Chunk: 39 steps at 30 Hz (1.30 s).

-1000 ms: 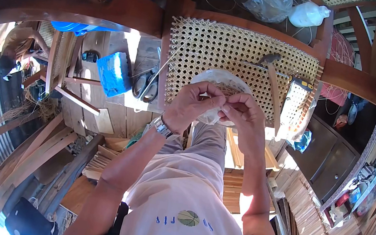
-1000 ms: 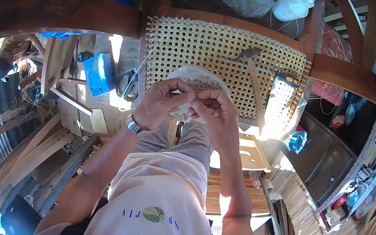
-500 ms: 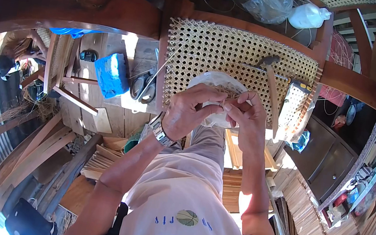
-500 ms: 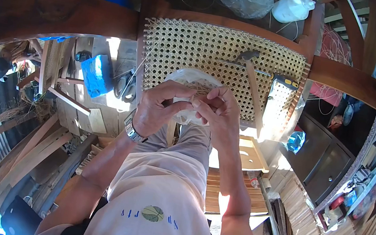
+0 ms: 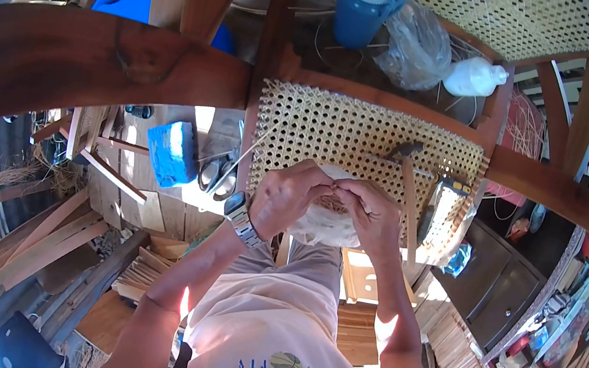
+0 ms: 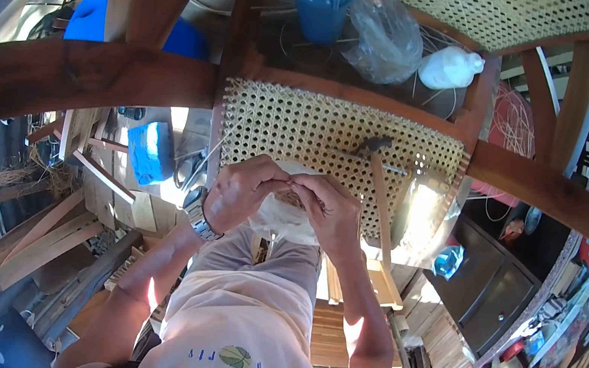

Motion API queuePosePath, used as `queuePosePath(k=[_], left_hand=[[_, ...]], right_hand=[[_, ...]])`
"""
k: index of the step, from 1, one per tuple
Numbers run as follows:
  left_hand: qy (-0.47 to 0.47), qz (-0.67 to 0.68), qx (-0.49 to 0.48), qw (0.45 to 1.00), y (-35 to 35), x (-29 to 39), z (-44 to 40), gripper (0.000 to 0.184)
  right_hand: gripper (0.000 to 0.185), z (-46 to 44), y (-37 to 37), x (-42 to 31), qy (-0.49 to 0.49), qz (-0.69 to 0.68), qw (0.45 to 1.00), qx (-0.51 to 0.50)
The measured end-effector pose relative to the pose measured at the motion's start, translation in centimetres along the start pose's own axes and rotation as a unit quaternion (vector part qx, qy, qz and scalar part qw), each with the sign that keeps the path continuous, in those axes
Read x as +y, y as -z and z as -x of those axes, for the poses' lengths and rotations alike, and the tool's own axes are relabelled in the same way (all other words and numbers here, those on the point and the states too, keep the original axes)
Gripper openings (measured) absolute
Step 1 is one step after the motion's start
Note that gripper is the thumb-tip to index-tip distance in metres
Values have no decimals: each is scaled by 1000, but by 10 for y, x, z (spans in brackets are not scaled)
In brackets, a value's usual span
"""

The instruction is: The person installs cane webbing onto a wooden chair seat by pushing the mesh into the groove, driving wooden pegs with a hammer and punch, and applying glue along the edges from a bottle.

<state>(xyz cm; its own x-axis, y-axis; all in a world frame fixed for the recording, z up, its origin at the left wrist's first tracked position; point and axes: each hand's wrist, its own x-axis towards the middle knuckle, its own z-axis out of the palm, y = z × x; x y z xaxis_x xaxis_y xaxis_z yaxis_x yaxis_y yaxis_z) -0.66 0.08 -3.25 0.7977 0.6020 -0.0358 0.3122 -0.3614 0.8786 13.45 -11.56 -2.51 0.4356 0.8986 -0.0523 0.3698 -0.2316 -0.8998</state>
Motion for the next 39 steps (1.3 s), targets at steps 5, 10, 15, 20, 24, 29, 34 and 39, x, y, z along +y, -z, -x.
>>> queuePosePath(k=[5,10,15,20,24,29,34,39], left_hand=[[4,-9,-3,1000,-1,-15,-26,6],[15,-26,15,999,-1,-25,-52,8],[15,-114,140,984,-3,-26,-82,14],[40,-189,125,973,-1,-40,-105,10],[53,-246,103,962,-3,-39,-108,7],[-2,-277,143,950,-8,-47,-109,5],[-19,-261,148,954,-8,-51,-110,4],[-7,-245,131,961,-2,-47,-109,7]], right_hand=[[11,-27,1,20,-55,-33,997,-32],[10,-62,4,21,-69,-61,994,-52],[12,-100,5,39,-28,36,999,27],[14,-128,-2,63,52,90,994,41],[15,-130,-5,62,80,128,988,39],[12,-132,-7,61,100,157,982,41],[11,-133,-14,66,145,215,964,49],[15,-127,-23,65,177,272,942,86]])
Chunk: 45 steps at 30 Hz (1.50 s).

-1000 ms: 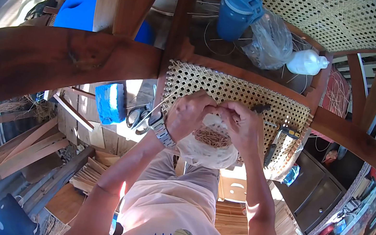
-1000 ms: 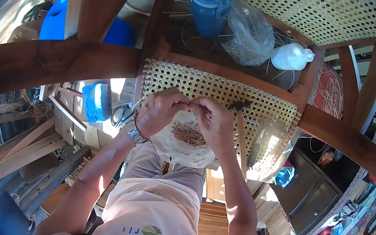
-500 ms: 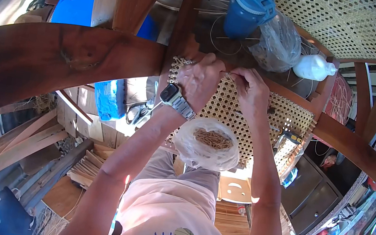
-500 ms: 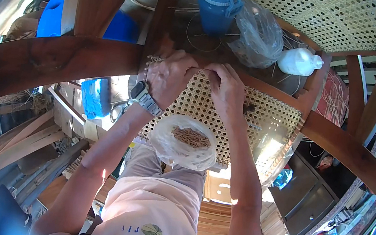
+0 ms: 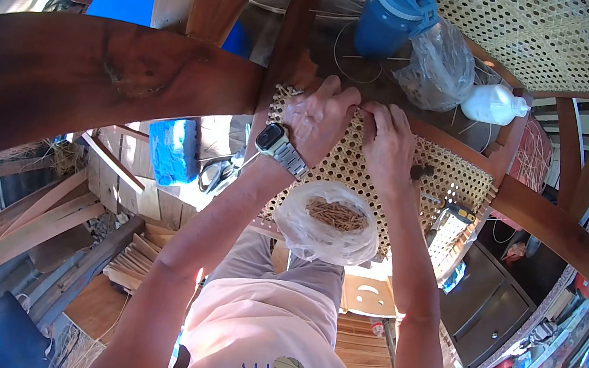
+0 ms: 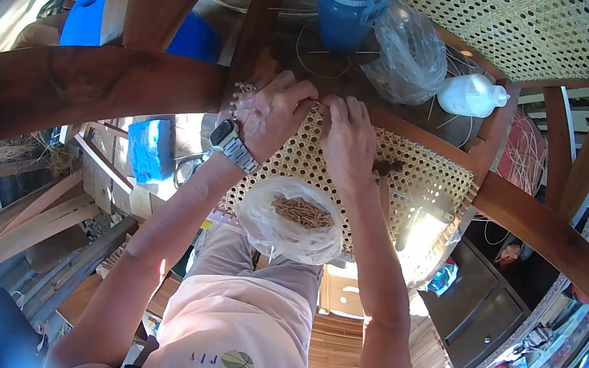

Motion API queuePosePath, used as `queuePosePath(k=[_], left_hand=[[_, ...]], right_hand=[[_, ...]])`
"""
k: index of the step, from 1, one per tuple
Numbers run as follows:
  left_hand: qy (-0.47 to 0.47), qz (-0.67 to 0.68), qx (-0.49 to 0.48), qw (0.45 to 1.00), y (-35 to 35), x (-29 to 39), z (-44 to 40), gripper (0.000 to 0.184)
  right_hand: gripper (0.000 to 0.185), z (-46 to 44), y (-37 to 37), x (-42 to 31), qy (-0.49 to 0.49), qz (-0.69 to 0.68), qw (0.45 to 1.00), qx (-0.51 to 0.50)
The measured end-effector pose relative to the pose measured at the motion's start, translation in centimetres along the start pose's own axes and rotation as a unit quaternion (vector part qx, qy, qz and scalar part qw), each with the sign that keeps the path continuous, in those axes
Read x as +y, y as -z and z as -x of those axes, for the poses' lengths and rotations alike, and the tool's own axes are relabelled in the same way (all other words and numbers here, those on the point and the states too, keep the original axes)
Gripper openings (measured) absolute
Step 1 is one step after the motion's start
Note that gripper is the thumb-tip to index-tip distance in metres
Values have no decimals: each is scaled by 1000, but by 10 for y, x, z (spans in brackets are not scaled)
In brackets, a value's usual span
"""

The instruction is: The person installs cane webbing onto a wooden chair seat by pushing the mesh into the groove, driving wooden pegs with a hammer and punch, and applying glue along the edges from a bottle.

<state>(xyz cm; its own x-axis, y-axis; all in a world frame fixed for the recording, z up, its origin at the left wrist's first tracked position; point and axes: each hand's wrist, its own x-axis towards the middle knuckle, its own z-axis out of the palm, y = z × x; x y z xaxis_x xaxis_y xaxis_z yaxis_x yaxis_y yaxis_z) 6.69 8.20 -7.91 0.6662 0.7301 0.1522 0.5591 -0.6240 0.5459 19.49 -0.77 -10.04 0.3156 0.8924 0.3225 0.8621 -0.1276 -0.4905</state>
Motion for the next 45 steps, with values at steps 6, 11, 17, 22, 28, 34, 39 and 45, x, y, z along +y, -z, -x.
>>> queuePosePath(k=[6,11,17,22,28,34,39,45], left_hand=[[-9,-16,-16,1000,0,-1,6,8],[-14,-54,-10,998,-3,-1,3,6],[36,-93,-29,995,-26,-16,4,3],[48,-87,-41,994,-15,-5,1,3],[48,-94,-40,994,-14,-6,0,3],[4,-70,13,997,-23,-17,3,4],[-33,-60,36,997,-19,-16,5,9],[-30,-42,56,997,-20,-16,4,8]], right_hand=[[28,2,3,-6,63,76,994,-45],[31,-5,13,-1,70,65,990,-107],[24,70,80,-17,-237,-7,971,20],[26,190,85,-15,-285,111,952,34],[43,150,71,-43,-142,16,984,109],[48,108,58,-47,-182,-50,982,-1],[45,105,55,-46,-164,-33,986,-10],[46,102,56,-53,-185,-56,981,17]])
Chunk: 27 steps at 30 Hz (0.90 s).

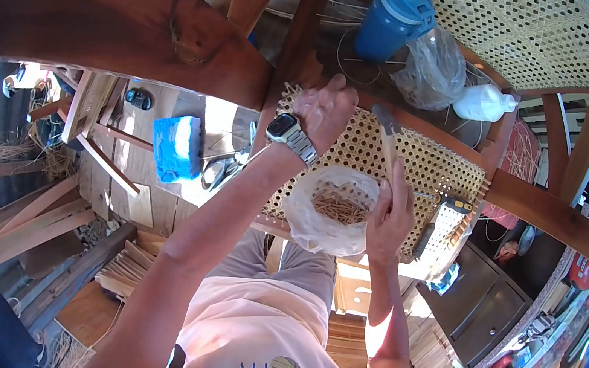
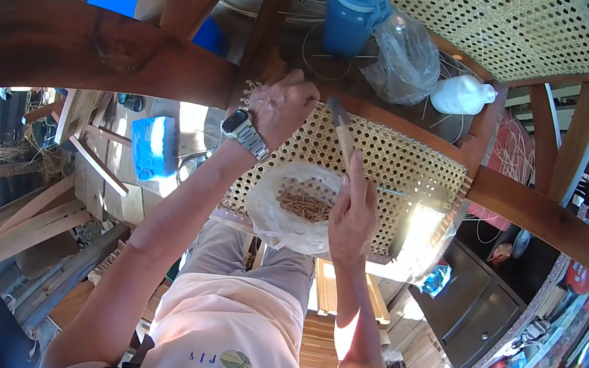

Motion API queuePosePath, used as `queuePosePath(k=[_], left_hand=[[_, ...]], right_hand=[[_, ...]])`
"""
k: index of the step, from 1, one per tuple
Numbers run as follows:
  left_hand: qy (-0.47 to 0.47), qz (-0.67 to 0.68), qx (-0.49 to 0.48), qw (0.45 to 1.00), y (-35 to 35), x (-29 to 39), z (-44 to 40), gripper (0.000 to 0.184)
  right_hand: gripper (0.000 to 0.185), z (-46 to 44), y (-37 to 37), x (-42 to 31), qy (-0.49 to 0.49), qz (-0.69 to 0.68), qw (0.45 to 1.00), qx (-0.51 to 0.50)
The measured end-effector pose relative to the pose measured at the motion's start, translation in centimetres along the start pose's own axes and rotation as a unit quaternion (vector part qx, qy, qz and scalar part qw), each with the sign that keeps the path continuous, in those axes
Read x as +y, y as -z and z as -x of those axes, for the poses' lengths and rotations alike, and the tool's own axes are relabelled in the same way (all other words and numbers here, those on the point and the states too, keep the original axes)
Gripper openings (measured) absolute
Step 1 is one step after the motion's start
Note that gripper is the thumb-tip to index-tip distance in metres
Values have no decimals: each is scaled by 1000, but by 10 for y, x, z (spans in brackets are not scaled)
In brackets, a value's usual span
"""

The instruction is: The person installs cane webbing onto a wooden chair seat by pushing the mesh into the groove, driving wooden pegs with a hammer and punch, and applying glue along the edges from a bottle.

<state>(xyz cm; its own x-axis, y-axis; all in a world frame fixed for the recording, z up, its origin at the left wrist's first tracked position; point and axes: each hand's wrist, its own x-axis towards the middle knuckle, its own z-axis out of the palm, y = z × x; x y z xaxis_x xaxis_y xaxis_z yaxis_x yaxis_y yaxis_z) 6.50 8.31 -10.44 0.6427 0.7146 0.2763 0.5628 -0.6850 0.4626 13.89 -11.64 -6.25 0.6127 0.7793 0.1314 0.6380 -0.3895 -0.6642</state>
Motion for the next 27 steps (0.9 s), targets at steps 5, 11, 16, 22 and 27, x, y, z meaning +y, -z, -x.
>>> queuePosePath(k=[5,11,16,22,27], left_hand=[[5,12,2,1000,4,3,-3,9],[71,25,-56,996,11,9,-6,8],[63,58,-68,994,20,5,-6,9],[88,145,-24,985,39,-1,1,30],[186,407,-32,894,49,-3,10,36]], right_hand=[[44,-1,0,-1,-22,37,998,-44],[43,-6,8,-11,-1,50,998,-39],[46,-1,4,-10,5,24,1000,-18],[49,-8,5,-15,-21,26,999,-24],[49,-8,13,-19,-42,24,997,-68]])
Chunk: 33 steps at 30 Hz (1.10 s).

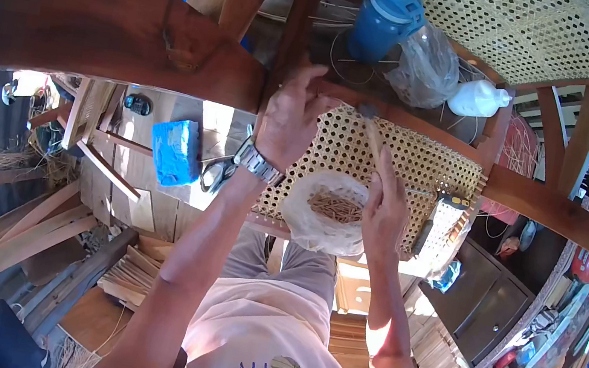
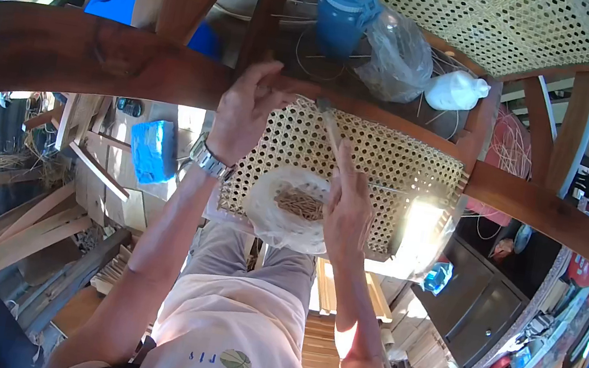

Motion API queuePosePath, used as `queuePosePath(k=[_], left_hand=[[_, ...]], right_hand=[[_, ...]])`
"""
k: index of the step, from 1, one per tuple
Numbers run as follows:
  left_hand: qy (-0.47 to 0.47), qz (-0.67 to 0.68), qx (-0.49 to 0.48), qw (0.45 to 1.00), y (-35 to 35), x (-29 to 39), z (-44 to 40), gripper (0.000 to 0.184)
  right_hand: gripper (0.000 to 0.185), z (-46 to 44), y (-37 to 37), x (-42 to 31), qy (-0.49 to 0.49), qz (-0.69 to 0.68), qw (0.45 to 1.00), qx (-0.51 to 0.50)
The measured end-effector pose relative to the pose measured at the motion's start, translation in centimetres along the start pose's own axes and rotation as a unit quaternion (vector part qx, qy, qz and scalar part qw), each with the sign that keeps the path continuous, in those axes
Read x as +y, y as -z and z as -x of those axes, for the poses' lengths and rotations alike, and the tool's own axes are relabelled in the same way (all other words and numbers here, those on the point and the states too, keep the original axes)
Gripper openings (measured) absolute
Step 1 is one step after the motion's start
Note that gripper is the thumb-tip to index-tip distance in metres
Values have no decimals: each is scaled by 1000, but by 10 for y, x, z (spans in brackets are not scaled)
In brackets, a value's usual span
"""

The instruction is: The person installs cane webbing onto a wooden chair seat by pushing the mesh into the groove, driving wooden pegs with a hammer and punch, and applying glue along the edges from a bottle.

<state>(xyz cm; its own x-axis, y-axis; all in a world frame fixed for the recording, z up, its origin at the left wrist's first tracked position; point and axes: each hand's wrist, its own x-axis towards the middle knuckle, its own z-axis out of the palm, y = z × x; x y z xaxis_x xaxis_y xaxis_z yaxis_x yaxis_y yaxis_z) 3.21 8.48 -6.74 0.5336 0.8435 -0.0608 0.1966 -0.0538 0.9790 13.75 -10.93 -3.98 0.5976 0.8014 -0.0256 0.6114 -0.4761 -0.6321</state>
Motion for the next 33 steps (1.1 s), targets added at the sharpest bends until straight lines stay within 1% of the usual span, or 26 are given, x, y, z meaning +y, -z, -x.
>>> queuePosePath(k=[1,2,3,4,5,6,7,8,9,10,11,12,13,15,19,21,22,25,27,33], left_hand=[[24,-14,22,999,-1,4,2,34],[48,-29,42,998,-2,7,4,32],[42,-29,41,998,-3,8,1,32],[-16,-46,51,997,-4,6,-1,27],[-70,-62,55,994,-5,5,1,23],[-72,-64,53,994,-7,7,-2,23],[-29,-3,28,999,-11,10,-5,17],[15,59,4,998,-16,12,-8,12],[14,57,2,998,-21,11,-11,12],[3,33,0,999,-27,6,-13,12],[-9,9,-1,1000,-32,-3,-17,13],[-62,-58,11,996,-36,-12,-22,14],[-63,-61,9,996,-38,-22,-22,14],[-162,-184,17,969,-38,-19,-23,13],[-179,-223,26,958,-40,-31,-24,11],[-125,-224,25,966,-39,-30,-22,9],[-125,-225,26,966,-39,-31,-23,9],[-139,-225,28,964,-39,-33,-23,9],[-155,-227,28,961,-39,-31,-22,8],[-173,-214,31,961,-39,-35,-23,7]], right_hand=[[49,1,1,2,-1,0,1000,1],[48,3,2,6,-6,28,999,-15],[47,0,1,10,-4,55,998,-26],[47,-2,0,13,-2,52,998,-24],[46,3,-1,16,3,-5,1000,31],[46,6,-1,19,10,-62,994,88],[46,9,1,24,9,-64,994,92],[44,14,4,30,-20,-94,991,89],[43,18,7,34,-48,-124,987,85],[43,24,11,35,-49,-126,987,86],[42,28,15,35,-85,-150,982,76],[42,31,17,35,-120,-175,975,65],[42,34,17,35,-122,-178,974,66],[41,36,18,36,-115,-190,971,90],[42,42,17,43,-148,-208,965,60],[39,42,13,45,-113,-200,969,92],[39,42,12,45,-112,-201,969,91],[39,39,13,41,-96,-201,971,85],[39,33,18,29,-112,-227,965,75],[41,25,20,22,-122,-234,963,45]])
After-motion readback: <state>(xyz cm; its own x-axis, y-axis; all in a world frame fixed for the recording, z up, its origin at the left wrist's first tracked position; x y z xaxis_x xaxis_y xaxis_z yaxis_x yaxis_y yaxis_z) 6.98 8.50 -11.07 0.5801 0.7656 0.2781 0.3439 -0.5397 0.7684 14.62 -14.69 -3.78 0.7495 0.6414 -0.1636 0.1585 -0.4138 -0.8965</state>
